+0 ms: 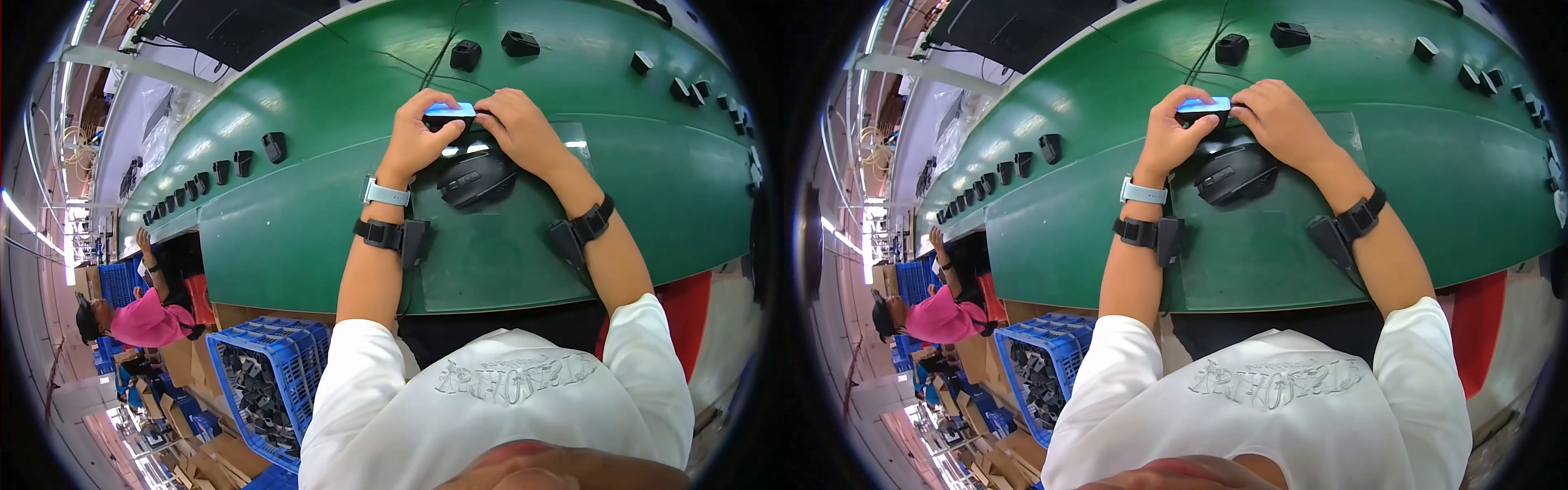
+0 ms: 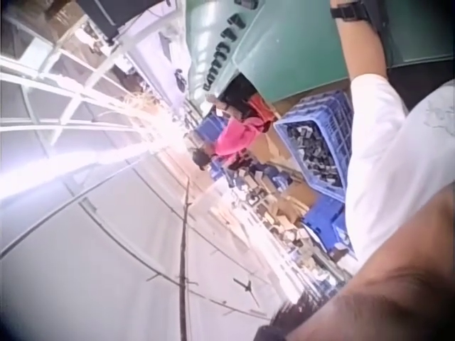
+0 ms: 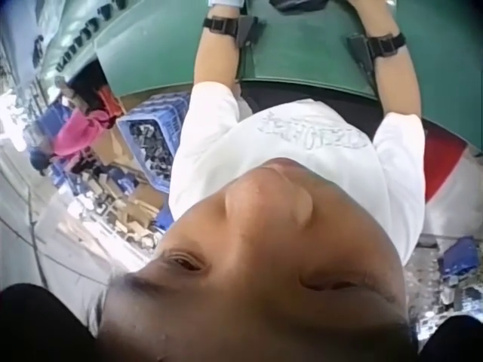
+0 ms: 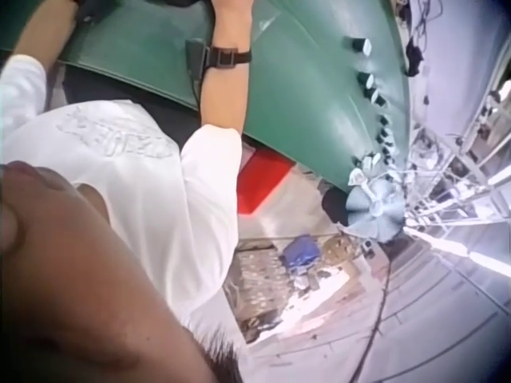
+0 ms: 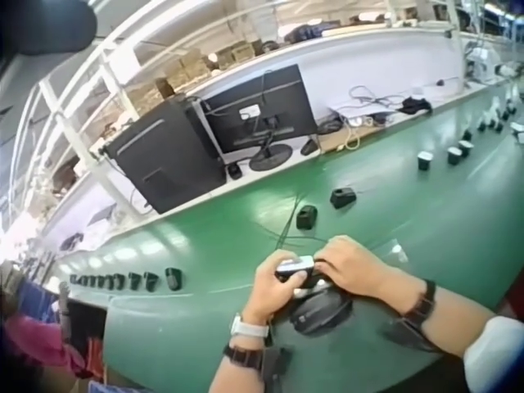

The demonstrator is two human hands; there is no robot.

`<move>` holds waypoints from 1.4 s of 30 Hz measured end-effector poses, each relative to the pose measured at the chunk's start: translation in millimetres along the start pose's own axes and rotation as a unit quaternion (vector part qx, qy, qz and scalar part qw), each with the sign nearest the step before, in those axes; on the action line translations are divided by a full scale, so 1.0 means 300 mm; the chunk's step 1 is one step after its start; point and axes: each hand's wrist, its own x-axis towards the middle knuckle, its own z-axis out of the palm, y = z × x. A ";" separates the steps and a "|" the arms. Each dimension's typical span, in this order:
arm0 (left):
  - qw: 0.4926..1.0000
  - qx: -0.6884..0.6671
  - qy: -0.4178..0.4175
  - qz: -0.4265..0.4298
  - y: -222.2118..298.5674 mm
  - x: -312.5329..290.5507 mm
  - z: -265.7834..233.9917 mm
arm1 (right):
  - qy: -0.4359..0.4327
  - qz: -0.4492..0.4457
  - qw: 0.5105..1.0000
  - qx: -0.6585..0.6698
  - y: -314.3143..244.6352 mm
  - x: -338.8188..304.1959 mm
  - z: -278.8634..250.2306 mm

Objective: The person tests a mouse and a charging dock by plugging a cable into the dock, placing the mouse on it to check the light, and then setting them aside. This process is repeated for several units, with the person occasionally placing a dock into a red bin.

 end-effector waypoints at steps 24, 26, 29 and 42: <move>0.962 0.013 0.263 -0.075 -0.060 0.038 -0.105 | -0.006 0.218 0.952 0.216 0.036 -0.001 -0.029; 0.906 0.137 0.343 -0.204 -0.082 0.044 -0.161 | -0.009 0.205 0.962 0.178 0.039 0.000 -0.028; 0.756 0.480 0.343 -0.283 -0.185 0.001 -0.243 | -0.034 0.183 0.966 0.181 0.026 0.005 -0.032; 0.865 0.494 -0.016 -0.090 -0.031 0.439 0.129 | 0.134 0.159 0.952 0.225 0.067 0.001 -0.035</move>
